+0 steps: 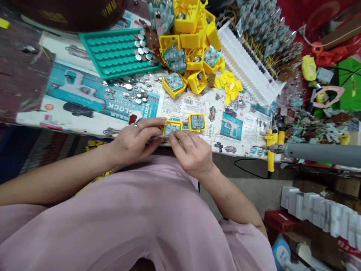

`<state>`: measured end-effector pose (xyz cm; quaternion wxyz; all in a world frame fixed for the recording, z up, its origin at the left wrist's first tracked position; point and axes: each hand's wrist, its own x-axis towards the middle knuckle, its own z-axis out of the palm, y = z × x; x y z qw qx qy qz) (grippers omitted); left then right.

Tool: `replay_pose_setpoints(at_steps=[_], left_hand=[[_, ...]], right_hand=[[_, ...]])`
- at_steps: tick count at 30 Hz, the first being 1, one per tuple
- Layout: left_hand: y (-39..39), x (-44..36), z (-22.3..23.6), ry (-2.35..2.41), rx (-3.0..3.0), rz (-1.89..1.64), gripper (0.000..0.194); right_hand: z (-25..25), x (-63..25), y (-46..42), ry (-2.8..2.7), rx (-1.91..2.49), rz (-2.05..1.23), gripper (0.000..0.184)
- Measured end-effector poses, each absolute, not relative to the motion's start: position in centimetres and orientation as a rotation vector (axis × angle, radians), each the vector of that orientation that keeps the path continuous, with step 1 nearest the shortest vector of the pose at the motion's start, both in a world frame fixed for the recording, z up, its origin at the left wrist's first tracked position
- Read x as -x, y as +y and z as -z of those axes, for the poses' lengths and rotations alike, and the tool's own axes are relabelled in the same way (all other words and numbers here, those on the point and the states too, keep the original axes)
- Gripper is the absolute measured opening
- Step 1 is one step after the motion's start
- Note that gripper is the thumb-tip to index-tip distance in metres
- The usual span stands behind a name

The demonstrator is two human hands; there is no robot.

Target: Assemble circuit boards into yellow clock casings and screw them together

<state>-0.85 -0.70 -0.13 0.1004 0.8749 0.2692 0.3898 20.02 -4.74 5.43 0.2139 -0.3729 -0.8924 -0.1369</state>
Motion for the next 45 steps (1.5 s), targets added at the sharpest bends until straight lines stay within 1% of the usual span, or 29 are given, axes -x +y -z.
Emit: replay_pose_setpoints(at_steps=[2, 6, 9, 13, 16, 19, 29, 35, 39, 42, 45], left_hand=[[-0.6, 0.8, -0.1, 0.778, -2.582, -1.143, 0.019], [-0.4, 0.7, -0.1, 0.706, -2.629, -1.172, 0.03], [-0.3, 0.6, -0.1, 0.743, -2.667, -1.16, 0.027], [-0.2, 0.6, -0.4, 0.766, -2.744, -1.145, 0.02], [-0.3, 0.5, -0.6, 0.752, -2.755, -1.148, 0.022], [-0.3, 0.5, -0.5, 0.739, -2.732, -1.145, 0.025], [-0.4, 0.4, -0.6, 0.74, -2.711, -1.123, 0.025], [-0.4, 0.4, -0.7, 0.764, -2.718, -1.114, 0.027], [-0.4, 0.5, -0.6, 0.766, -2.7, -1.081, 0.028], [-0.4, 0.7, -0.6, 0.768, -2.683, -1.067, 0.028], [-0.5, 0.7, -0.6, 0.774, -2.667, -1.036, 0.031]], right_hand=[[-5.5, -19.6, -4.8, -2.499, 1.047, 0.425, 0.018], [-5.6, -19.2, -4.9, -2.507, 1.09, 0.478, 0.016], [-5.5, -19.6, -4.8, -2.468, 1.126, 0.422, 0.014], [-5.4, -20.5, -4.4, -2.372, 1.233, 0.212, 0.011], [-5.4, -21.0, -4.1, -2.378, 1.249, 0.095, 0.01], [-5.5, -21.2, -3.8, -2.37, 1.24, 0.045, 0.012], [-5.0, -20.9, -3.6, -2.329, 1.249, 0.104, 0.011], [-5.0, -21.1, -3.2, -2.281, 1.295, -0.091, 0.007], [-4.9, -21.2, -3.0, -2.319, 1.255, -0.082, 0.008], [-4.9, -21.3, -3.0, -2.308, 1.311, -0.108, 0.008], [-4.9, -21.2, -3.2, -2.314, 1.345, -0.039, 0.007]])
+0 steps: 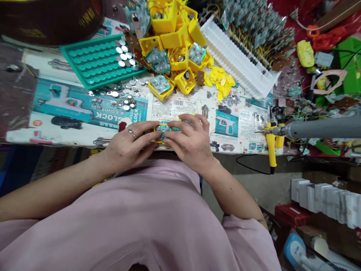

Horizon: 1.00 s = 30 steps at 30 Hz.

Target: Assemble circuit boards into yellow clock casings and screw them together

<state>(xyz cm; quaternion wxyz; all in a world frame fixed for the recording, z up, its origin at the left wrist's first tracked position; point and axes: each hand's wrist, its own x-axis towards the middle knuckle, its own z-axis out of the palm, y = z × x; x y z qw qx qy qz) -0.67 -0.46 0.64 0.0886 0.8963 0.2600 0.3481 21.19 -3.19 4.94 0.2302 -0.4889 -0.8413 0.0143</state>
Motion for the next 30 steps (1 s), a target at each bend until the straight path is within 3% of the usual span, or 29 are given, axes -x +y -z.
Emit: replay_pose_setpoints(at_steps=[3, 9, 24, 30], left_hand=[[-0.47, 0.6, -0.78, 0.775, -2.65, -1.008, 0.031], [-0.5, 0.61, -0.66, 0.794, -2.664, -1.034, 0.029], [-0.48, 0.51, -0.65, 0.809, -2.668, -1.044, 0.027], [-0.33, 0.42, -0.44, 0.79, -2.62, -1.096, 0.047]], right_hand=[[-5.09, -21.04, -3.29, -2.346, 1.325, 0.037, 0.007], [-4.93, -21.18, -3.07, -2.264, 1.321, -0.147, 0.009], [-4.51, -21.59, -3.16, -2.316, 1.279, -0.008, 0.007], [-4.89, -21.45, -3.35, -2.298, 1.293, -0.104, 0.005]])
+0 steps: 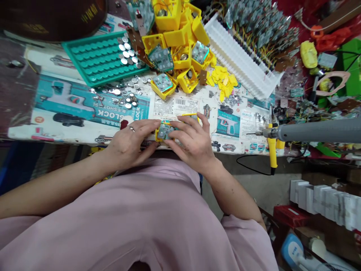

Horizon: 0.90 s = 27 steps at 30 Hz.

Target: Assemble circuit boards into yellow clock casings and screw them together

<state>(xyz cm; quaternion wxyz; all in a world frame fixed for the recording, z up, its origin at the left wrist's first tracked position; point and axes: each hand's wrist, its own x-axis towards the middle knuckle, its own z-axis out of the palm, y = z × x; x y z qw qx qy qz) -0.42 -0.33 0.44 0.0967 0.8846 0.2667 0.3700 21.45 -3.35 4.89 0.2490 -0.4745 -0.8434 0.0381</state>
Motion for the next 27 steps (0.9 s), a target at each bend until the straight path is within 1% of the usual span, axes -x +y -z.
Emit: replay_pose_setpoints(at_steps=[2, 4, 9, 13, 15, 18, 20, 22, 24, 27], left_hand=[[-0.3, 0.4, -0.3, 0.788, -2.6, -1.111, 0.051], [-0.3, 0.4, -0.3, 0.802, -2.592, -1.102, 0.05], [-0.4, 0.5, -0.2, 0.818, -2.714, -1.046, 0.035], [-0.5, 0.5, -0.3, 0.793, -2.772, -1.071, 0.031], [-0.5, 0.4, -0.3, 0.79, -2.769, -1.076, 0.028], [-0.4, 0.4, -0.4, 0.789, -2.77, -1.092, 0.02], [-0.4, 0.4, -0.4, 0.777, -2.767, -1.096, 0.018], [-0.4, 0.5, -0.3, 0.771, -2.751, -1.088, 0.019], [-0.5, 0.6, -0.1, 0.781, -2.735, -1.072, 0.02], [-0.6, 0.7, 0.0, 0.8, -2.729, -1.054, 0.022]], right_hand=[[-5.2, -21.2, -3.6, -2.242, 1.276, -0.154, 0.003], [-5.4, -20.9, -3.8, -2.178, 1.263, -0.148, 0.003], [-5.2, -20.3, -3.6, -2.163, 1.346, 0.037, 0.012], [-5.2, -20.4, -2.8, -2.276, 1.317, 0.073, 0.022], [-5.7, -20.7, -2.2, -2.353, 1.292, -0.06, 0.031], [-7.0, -21.4, -1.4, -2.423, 1.2, -0.463, 0.04], [-8.0, -22.0, -0.7, -2.473, 1.148, -0.693, 0.038], [-8.8, -22.4, 0.2, -2.568, 1.132, -0.774, 0.034], [-9.2, -22.5, 1.3, -2.66, 1.137, -0.7, 0.032], [-9.3, -22.3, 3.1, -2.68, 1.164, -0.568, 0.024]])
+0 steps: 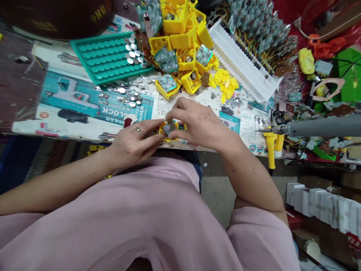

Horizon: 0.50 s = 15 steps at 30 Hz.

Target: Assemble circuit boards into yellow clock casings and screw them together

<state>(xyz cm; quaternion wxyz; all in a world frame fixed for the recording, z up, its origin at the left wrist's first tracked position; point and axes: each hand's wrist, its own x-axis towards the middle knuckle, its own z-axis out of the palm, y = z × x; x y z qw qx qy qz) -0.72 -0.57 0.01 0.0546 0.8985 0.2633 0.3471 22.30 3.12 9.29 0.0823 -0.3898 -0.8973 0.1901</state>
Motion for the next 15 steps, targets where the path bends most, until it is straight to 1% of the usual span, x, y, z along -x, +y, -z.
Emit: replay_pose_setpoints(at_steps=[5, 10, 15], left_hand=[[-0.6, 0.6, -0.2, 0.808, -2.729, -1.068, 0.023], [-0.7, 0.5, -0.2, 0.837, -2.715, -1.056, 0.02], [-0.7, 0.5, -0.1, 0.869, -2.702, -1.097, 0.02]], right_hand=[[-8.7, -21.5, 4.2, -2.522, 1.309, -0.715, 0.016], [-7.5, -21.4, 2.7, -2.441, 1.4, -0.552, 0.016], [-6.1, -21.4, 1.2, -2.372, 1.381, -0.407, 0.019]])
